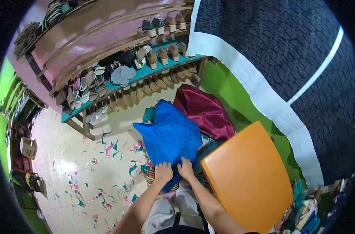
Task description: Folding pieces of fabric and placing them on a shelf.
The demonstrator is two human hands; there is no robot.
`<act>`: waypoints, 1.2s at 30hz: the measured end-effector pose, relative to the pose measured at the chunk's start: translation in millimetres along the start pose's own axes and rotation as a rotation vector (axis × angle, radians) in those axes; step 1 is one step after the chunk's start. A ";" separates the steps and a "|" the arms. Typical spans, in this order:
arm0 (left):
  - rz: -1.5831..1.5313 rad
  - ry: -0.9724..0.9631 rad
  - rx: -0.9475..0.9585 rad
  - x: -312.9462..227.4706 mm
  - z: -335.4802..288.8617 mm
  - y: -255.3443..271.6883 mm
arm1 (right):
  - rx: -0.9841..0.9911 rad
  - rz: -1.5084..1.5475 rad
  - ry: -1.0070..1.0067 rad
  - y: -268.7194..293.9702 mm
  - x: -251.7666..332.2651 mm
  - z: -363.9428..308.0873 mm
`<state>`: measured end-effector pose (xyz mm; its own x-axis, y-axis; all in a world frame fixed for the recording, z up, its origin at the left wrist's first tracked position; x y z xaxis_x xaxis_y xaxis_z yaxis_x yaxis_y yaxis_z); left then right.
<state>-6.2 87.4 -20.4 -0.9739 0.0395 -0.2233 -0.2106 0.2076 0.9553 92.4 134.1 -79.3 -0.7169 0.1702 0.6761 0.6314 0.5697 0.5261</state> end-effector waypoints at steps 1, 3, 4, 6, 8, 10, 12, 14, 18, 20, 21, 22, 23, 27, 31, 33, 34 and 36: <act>-0.051 0.042 0.049 0.7 -3.2 -8.0 | -0.177 -0.028 -0.005 10.2 -9.5 2.5; -0.093 0.080 0.037 -2.6 56.0 5.9 | -0.608 -0.090 0.044 84.7 -3.8 50.4; -0.114 0.052 -0.009 -1.9 67.4 6.1 | -0.694 0.033 -0.057 98.2 -13.7 63.2; -0.121 0.024 -0.078 4.6 80.7 2.7 | -0.719 0.158 -0.347 107.2 -36.6 88.1; -0.176 0.078 -0.085 17.0 89.8 2.5 | -0.689 0.224 -0.511 101.4 -31.1 97.7; -0.250 0.090 -0.102 21.4 103.5 4.2 | -0.659 0.242 -0.558 97.7 -37.5 110.1; -0.486 0.174 -0.148 33.7 110.6 3.1 | -0.537 0.190 -0.547 84.0 -34.7 119.7; -0.607 0.199 -0.249 44.8 117.8 9.1 | -0.666 0.138 -0.335 84.9 -11.3 112.0; -0.921 0.331 -0.328 71.7 120.6 27.5 | -0.757 0.216 0.026 85.8 34.3 84.6; -0.987 0.341 -0.275 72.5 121.5 34.7 | -0.759 0.271 0.057 91.7 54.2 79.6; -0.990 0.316 -0.289 69.6 123.0 42.7 | -0.763 0.320 0.094 95.8 62.0 79.0; -0.993 0.291 -0.303 67.4 125.1 47.8 | -0.739 0.369 0.081 97.3 64.3 82.4; -0.995 0.279 -0.292 66.1 126.4 47.2 | -0.752 0.369 0.071 101.8 68.0 81.8; -1.183 0.303 -0.215 61.7 124.7 43.7 | -0.637 0.268 0.175 100.1 109.1 80.7; -1.265 0.203 -0.221 66.2 131.5 34.1 | -0.327 0.332 0.172 71.5 127.2 90.0; -1.286 0.274 -0.310 89.8 128.9 9.4 | -0.150 0.339 0.146 51.5 125.0 99.0; -1.125 0.285 -0.320 101.8 128.9 2.0 | -0.036 0.542 0.088 41.8 118.1 101.4; -0.994 0.320 -0.312 99.6 135.2 -19.1 | 0.073 0.689 0.115 30.8 93.4 110.1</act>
<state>-87.8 219.6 -87.1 -0.3239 -0.2746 -0.9054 -0.8842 -0.2526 0.3929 12.3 256.0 -56.7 -0.1218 0.4280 0.8955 0.9062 0.4161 -0.0757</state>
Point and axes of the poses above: each hand's wrist, its own z-axis towards the middle knuckle, its own y-axis out of the back of the hand, x = y × z, the point moved 9 cm from there along z, towards the middle knuckle, and after that the axes turned 9 degrees about -y, right-handed, at the moved point
